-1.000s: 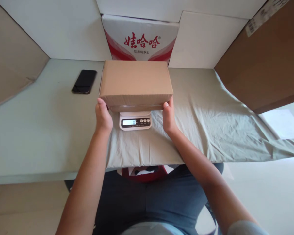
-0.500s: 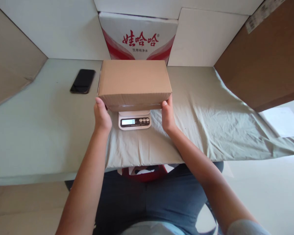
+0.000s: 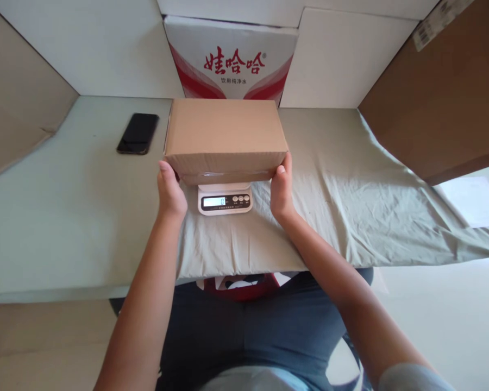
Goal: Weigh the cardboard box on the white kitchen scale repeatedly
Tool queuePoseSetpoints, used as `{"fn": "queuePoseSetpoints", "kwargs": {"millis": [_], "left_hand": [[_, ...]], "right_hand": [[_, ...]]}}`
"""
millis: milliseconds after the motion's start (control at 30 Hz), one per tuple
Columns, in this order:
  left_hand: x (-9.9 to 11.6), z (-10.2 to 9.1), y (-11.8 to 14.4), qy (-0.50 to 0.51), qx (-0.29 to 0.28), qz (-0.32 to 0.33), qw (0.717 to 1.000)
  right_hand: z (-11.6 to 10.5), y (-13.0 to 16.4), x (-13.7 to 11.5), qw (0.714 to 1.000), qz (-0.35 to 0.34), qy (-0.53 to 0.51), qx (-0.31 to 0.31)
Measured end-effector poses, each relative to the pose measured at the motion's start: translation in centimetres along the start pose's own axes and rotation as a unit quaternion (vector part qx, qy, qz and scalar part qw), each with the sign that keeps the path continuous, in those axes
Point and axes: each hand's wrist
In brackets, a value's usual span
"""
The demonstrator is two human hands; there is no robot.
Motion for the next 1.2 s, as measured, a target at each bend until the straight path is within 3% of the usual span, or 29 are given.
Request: {"fn": "queuePoseSetpoints", "kwargs": {"millis": [200,467,600,733,933,1200], "left_hand": [[1.2,1.0,0.2,0.020,0.017,0.028,0.999],[-1.3,-1.6,-3.1,0.074,0.108,-0.029,0.991],[-2.2,-2.1,-4.5,0.049,0.068,-0.045,0.995],[-2.0,-1.4,-4.6,0.025,0.014,-0.031,0.999],[0.4,0.9,-3.2,0.107,0.073,-0.061,0.990],[0.6,1.5,-3.0,0.076,0.050,-0.053,0.994]], "right_hand": [[-0.6,-0.2,0.1,0.999,0.004,-0.014,0.035],[-0.4,-1.0,-0.4,0.993,0.049,-0.050,0.090],[-0.2,-1.6,-0.3,0.987,0.072,-0.074,0.126],[-0.3,-2.1,0.4,0.984,0.083,-0.082,0.132],[-0.9,-2.4,1.2,0.990,0.083,-0.064,0.097],[-1.7,-2.9,2.1,0.994,0.068,-0.035,0.074]]}}
Point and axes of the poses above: each hand's wrist, its own y-axis away from the middle knuckle, its own z-axis out of the palm, x = y × z, and after that the axes turned 1 degree about x, right-handed
